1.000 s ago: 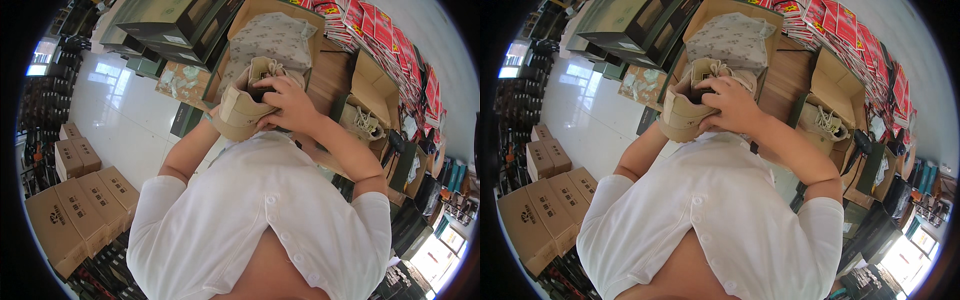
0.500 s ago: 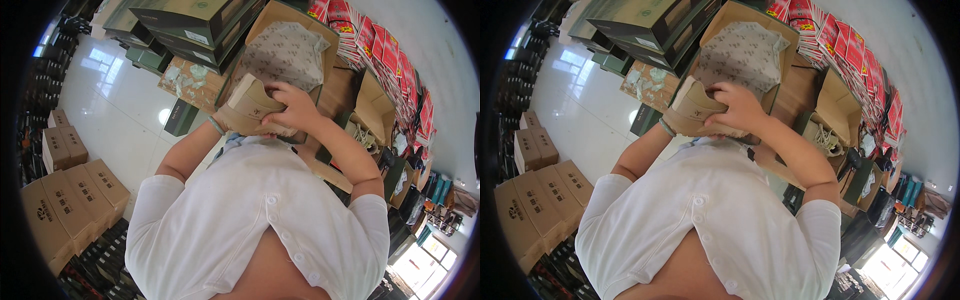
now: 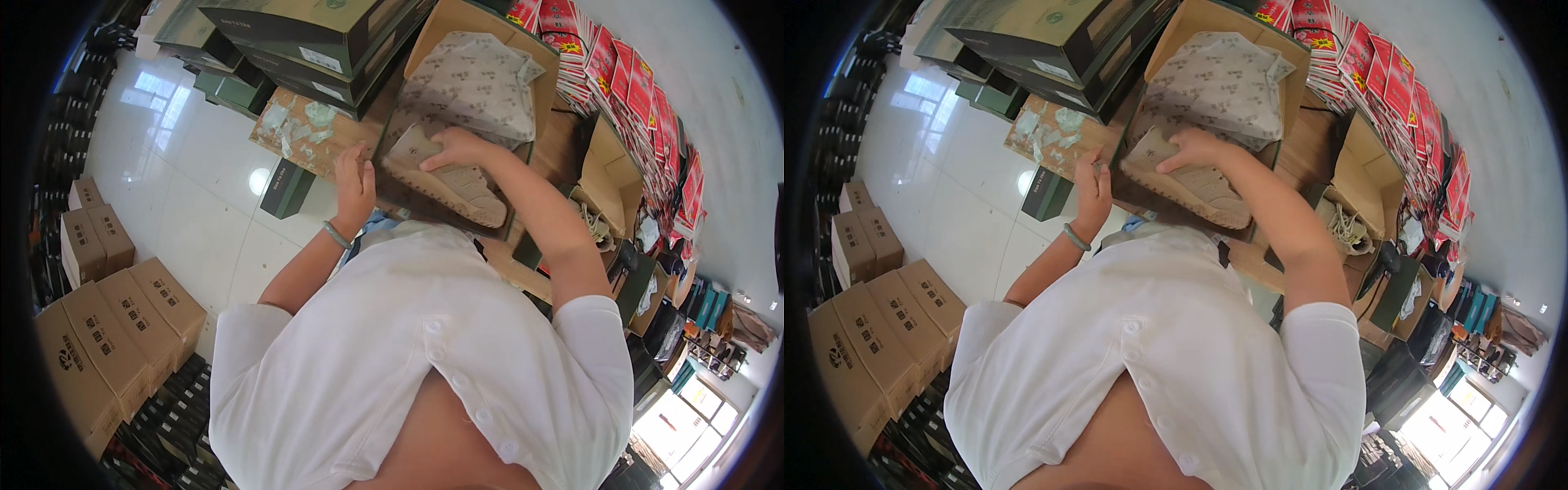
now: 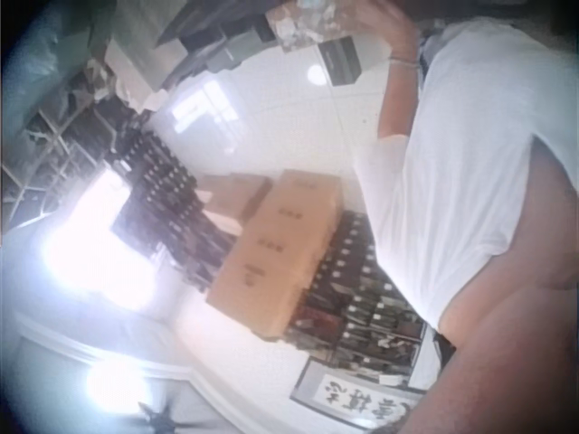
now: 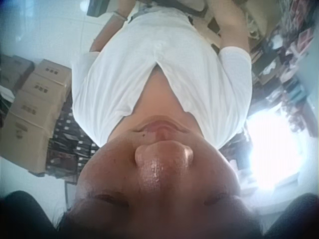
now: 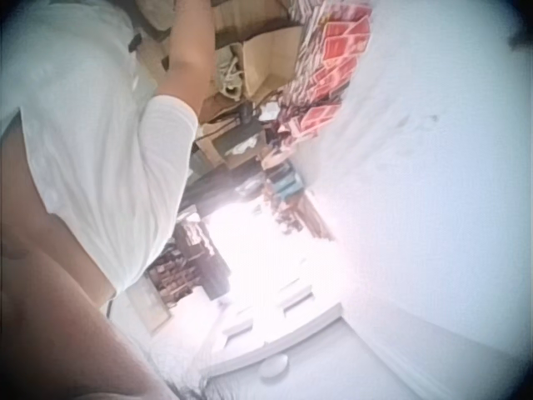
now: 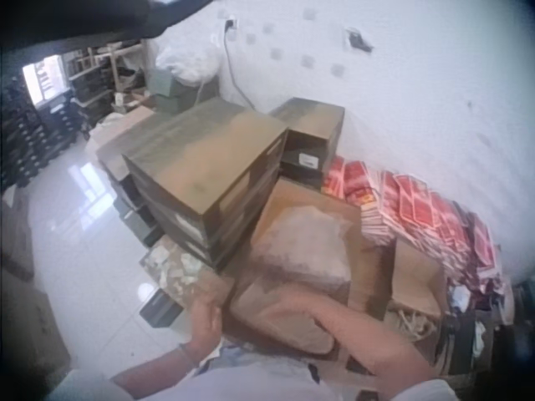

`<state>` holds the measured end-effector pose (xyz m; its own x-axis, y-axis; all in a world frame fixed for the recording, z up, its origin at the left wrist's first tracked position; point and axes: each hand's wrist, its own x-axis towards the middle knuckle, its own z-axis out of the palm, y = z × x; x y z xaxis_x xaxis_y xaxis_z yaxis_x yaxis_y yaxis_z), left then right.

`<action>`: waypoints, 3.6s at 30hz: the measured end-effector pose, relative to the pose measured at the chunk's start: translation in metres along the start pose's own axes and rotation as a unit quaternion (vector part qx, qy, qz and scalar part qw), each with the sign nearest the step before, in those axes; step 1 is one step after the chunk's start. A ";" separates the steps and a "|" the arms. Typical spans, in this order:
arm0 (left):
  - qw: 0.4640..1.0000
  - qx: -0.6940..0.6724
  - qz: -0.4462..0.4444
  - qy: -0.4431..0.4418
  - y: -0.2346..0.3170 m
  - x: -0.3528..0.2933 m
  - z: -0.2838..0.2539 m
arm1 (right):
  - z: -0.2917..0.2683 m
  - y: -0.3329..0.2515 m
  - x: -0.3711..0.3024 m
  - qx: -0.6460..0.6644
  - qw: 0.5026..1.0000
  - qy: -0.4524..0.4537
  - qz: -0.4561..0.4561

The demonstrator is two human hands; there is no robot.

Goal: The person packs a pair of beige sneakers into a green shoebox, places a red card inside, and closes the box. They then use a heat gun to apply a label to the box and move it to a stack.

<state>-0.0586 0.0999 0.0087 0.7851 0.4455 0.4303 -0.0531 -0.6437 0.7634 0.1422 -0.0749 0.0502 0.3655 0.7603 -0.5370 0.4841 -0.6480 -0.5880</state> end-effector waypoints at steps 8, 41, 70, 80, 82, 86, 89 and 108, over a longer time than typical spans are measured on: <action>0.995 -0.001 -0.033 -0.097 -0.026 -0.009 0.018 | 0.057 0.006 0.021 0.112 0.991 -0.079 0.001; 0.920 0.307 0.118 -0.212 0.073 -0.071 0.119 | 0.164 0.358 -0.274 0.797 0.295 0.506 0.145; 0.916 0.190 0.147 -0.322 0.074 -0.085 0.119 | 0.108 0.206 -0.339 0.709 0.301 0.638 -0.021; 0.947 0.091 0.121 -0.285 0.063 -0.059 0.108 | -0.016 0.014 -0.201 0.003 0.847 0.530 0.043; 0.948 0.096 0.112 -0.280 0.066 -0.057 0.109 | -0.008 -0.011 -0.146 -0.056 0.883 0.459 0.077; 0.947 0.112 0.111 -0.281 0.060 -0.055 0.107 | 0.046 0.014 -0.054 -0.131 0.892 0.420 0.103; 0.949 0.116 0.118 -0.269 0.053 -0.052 0.103 | 0.062 0.025 -0.024 -0.142 0.896 0.409 0.099; 0.838 -0.446 -0.241 -0.203 0.106 0.006 0.042 | -0.021 -0.006 -0.147 0.382 0.880 0.278 -0.040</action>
<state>-0.0333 0.0079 0.0719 0.9835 0.1556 -0.0924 0.0323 0.3513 0.9357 0.1016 -0.1818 0.1454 0.7899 0.5719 -0.2213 -0.0728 -0.2708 -0.9599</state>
